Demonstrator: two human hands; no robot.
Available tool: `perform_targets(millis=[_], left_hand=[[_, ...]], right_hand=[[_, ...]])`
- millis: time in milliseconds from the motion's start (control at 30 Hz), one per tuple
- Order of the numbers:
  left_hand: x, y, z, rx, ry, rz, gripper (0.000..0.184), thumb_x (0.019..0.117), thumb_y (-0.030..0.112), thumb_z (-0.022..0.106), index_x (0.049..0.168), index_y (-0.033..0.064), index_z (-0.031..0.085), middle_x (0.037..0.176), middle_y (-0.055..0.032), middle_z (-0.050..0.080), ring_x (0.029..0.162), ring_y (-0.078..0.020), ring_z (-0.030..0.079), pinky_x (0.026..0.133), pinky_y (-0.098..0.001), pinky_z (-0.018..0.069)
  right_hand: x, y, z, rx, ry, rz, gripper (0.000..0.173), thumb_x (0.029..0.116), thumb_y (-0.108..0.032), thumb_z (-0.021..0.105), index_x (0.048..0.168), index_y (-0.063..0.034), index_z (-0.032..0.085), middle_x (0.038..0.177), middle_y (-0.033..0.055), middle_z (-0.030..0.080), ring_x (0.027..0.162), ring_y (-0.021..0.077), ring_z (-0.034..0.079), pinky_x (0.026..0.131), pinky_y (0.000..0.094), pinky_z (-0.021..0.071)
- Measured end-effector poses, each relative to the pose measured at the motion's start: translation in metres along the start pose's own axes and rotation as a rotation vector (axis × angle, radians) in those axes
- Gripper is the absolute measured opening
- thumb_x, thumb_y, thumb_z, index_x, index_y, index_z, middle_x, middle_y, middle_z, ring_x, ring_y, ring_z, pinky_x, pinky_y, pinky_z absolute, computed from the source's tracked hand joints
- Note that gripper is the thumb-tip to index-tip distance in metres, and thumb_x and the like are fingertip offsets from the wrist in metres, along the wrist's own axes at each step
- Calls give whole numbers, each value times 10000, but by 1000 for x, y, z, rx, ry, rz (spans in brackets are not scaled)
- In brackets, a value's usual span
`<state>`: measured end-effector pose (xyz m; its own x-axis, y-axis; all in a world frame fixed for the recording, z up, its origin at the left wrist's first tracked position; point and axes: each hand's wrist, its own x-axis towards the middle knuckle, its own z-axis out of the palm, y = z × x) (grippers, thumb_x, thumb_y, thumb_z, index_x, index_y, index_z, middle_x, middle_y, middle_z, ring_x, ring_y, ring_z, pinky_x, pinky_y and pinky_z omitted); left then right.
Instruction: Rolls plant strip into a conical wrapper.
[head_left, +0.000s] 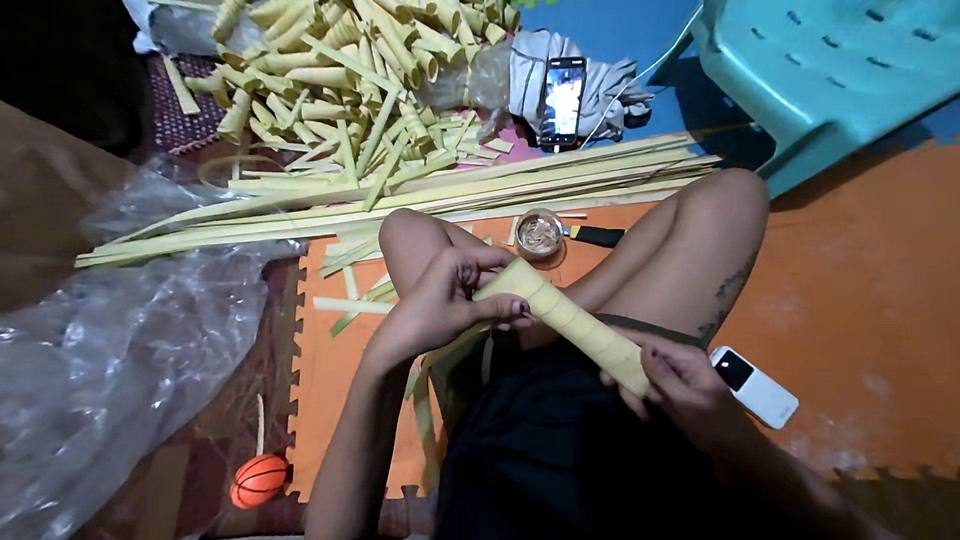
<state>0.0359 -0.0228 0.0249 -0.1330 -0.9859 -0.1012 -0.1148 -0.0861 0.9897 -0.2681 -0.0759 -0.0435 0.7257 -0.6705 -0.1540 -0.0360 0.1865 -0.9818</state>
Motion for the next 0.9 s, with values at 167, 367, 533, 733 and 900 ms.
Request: perform_targets(millis=[167, 367, 533, 733, 900], left_hand=[[-1, -1, -1, -16, 28, -15, 263, 891, -86, 693, 1139, -1, 669, 853, -69, 756, 704, -107, 733, 648, -220, 617], [0, -2, -2, -35, 30, -9, 273, 907, -73, 679, 1167, 8, 665, 854, -64, 758, 697, -93, 726, 637, -206, 609], [-2, -3, -1, -17, 77, 22, 256, 938, -43, 664, 1185, 22, 646, 864, -67, 754, 696, -102, 734, 631, -216, 617], [-3, -2, -2, -38, 72, 9, 279, 919, -90, 660, 1179, 9, 644, 878, -71, 758, 703, -104, 737, 642, -213, 618], [-7, -4, -5, -65, 41, 35, 318, 922, -85, 653, 1224, 13, 631, 897, -79, 752, 703, -97, 728, 638, -207, 610]], right_hand=[[3, 13, -7, -350, 65, -277, 425, 1025, -274, 564, 1424, -135, 606, 1186, -15, 670, 916, -49, 618, 772, 102, 521], [0, -4, -5, 152, -52, 131, 343, 1110, -258, 372, 1296, -172, 647, 862, -78, 708, 514, -70, 489, 447, 92, 391], [0, 12, -10, -418, 81, -265, 376, 1056, -252, 516, 1397, -149, 636, 1140, -19, 695, 845, -61, 608, 737, 91, 498], [-1, 2, -10, -32, 3, -1, 333, 1073, -203, 461, 1344, -154, 647, 973, -73, 706, 614, -80, 531, 527, 77, 431], [-1, -2, -15, 62, -34, 106, 304, 1085, -285, 455, 1257, -182, 683, 871, -84, 727, 552, -90, 530, 488, 71, 426]])
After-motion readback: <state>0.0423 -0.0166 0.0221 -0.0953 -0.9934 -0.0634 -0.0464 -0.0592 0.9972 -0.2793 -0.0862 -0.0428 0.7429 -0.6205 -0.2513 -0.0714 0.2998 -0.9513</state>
